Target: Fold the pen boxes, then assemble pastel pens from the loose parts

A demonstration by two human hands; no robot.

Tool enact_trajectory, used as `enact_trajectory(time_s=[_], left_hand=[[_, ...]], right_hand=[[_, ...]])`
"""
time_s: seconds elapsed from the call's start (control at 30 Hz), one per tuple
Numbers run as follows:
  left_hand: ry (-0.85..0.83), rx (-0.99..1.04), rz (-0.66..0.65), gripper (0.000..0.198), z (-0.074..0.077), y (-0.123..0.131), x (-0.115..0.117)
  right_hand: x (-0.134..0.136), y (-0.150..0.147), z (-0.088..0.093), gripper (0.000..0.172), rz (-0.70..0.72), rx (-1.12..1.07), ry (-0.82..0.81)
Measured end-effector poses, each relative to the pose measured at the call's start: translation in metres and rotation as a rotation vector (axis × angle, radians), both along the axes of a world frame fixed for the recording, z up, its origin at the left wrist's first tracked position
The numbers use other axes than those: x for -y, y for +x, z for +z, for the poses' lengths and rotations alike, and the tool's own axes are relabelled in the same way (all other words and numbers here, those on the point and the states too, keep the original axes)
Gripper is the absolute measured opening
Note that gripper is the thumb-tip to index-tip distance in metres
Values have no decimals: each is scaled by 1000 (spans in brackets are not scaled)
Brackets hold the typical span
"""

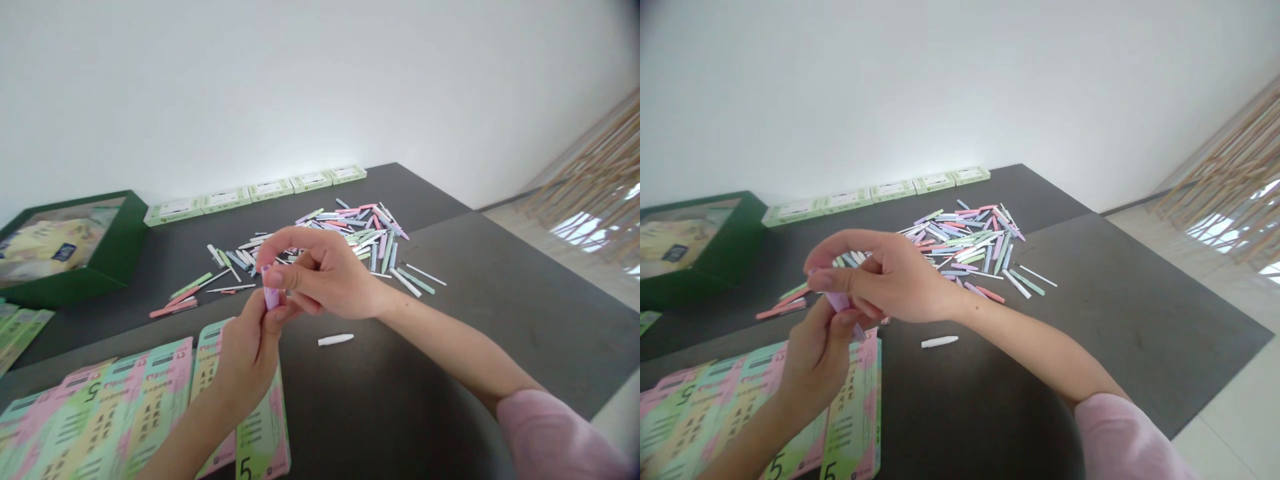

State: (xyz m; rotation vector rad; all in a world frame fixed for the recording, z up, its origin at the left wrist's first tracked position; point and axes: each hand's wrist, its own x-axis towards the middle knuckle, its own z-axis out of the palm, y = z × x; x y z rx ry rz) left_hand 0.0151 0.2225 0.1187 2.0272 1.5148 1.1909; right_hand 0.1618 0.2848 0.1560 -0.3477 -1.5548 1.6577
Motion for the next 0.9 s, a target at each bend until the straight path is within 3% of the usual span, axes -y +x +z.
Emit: enact_trajectory(time_s=[0.3,0.4,0.53,0.63,0.73,0.8,0.9], left_hand=[[152,-49,49,18,5,-1,-1],[124,-55,17,18,8,-5,-1],[100,29,17,25,20,-5,-1],[77,209,-7,31,31,-1,-1],[14,468,-78,32,41,3,-3],[-52,611,-141,27,46,5,-4],[-146,768,-229,23,50,8,-5]], right_hand=[[5,-3,-5,15,-32,59,11],[8,1,-3,11,-119,191,174],[13,5,10,19,-342,423,558],[16,7,27,29,-393,701,847],[14,11,47,33,-392,826,1053],[10,15,59,28,-403,859,1129],[2,19,76,12,-382,785,1098]])
